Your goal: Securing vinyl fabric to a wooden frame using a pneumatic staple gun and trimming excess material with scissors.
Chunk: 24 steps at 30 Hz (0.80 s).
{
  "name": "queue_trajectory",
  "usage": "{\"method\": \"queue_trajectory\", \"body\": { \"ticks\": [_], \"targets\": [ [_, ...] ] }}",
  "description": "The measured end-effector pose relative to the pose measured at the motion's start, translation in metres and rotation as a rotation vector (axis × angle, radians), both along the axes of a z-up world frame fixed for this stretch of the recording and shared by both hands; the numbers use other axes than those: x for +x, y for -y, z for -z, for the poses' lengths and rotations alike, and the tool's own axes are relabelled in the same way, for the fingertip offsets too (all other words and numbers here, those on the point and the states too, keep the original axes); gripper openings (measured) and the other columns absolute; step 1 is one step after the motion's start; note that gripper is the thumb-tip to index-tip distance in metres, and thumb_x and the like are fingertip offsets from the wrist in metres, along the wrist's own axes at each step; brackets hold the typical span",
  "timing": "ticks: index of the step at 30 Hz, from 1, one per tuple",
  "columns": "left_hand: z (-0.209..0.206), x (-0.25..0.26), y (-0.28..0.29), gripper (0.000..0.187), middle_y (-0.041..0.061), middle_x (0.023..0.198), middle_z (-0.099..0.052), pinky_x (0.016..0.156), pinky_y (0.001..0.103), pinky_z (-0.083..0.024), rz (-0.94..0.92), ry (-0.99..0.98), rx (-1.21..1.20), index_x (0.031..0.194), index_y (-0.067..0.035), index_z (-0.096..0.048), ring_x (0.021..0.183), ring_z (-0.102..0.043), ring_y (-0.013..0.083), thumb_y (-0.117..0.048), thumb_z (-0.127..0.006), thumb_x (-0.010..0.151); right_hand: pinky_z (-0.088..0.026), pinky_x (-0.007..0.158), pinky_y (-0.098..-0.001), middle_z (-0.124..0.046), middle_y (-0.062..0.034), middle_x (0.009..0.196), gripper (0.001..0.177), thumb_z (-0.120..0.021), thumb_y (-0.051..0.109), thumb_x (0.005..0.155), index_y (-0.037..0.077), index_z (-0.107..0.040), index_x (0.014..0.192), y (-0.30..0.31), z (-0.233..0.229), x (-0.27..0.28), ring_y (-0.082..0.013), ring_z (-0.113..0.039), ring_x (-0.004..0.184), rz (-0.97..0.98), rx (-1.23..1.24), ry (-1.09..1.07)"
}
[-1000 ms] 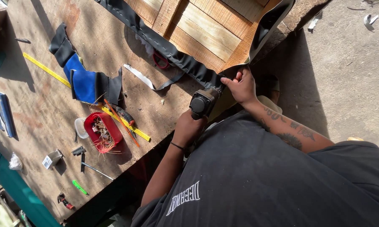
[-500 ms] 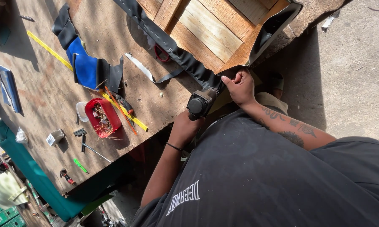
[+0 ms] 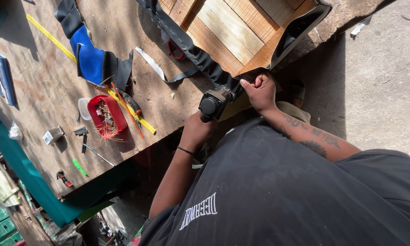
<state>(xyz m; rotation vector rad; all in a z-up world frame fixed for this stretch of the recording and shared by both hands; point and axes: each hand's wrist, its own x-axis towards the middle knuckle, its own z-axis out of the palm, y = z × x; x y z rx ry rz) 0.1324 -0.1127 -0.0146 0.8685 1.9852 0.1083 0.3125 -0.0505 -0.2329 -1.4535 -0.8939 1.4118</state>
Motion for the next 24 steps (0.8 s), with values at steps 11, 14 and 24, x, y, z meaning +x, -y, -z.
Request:
{"method": "queue_trajectory", "body": {
  "ticks": [11, 14, 24],
  "targets": [
    [0.024, -0.064, 0.043, 0.026, 0.01, 0.07, -0.066, 0.07, 0.041, -0.051, -0.315, 0.017, 0.163, 0.104, -0.01, -0.071, 0.065, -0.067, 0.0229, -0.028, -0.074, 0.086, -0.035, 0.047, -0.0182, -0.055, 0.0001, 0.056, 0.047, -0.092, 0.022, 0.085, 0.014, -0.047, 0.074, -0.017, -0.012, 0.018, -0.0061, -0.047, 0.053, -0.036, -0.004, 0.056],
    [0.015, -0.085, 0.027, 0.079, 0.01, 0.092, -0.064, 0.077, 0.047, -0.049, -0.321, -0.018, 0.087, 0.158, -0.013, -0.039, 0.082, -0.061, 0.0225, -0.022, -0.063, 0.084, -0.036, 0.048, -0.0223, -0.054, -0.0008, 0.059, 0.043, -0.091, 0.026, 0.086, 0.014, -0.051, 0.075, -0.023, -0.022, 0.031, -0.0086, -0.048, 0.054, -0.119, -0.008, 0.145],
    [0.19, -0.135, 0.077, 0.087, 0.03, 0.127, -0.057, 0.103, 0.06, -0.045, -0.133, -0.435, 0.305, 0.165, -0.002, -0.017, 0.12, -0.056, 0.0508, -0.016, -0.065, 0.094, -0.013, 0.119, -0.0643, -0.041, -0.0076, 0.153, 0.093, -0.087, 0.035, 0.07, 0.028, -0.047, 0.153, -0.052, -0.119, 0.056, -0.0375, -0.03, 0.144, -0.787, 0.726, 1.121]
  ]
}}
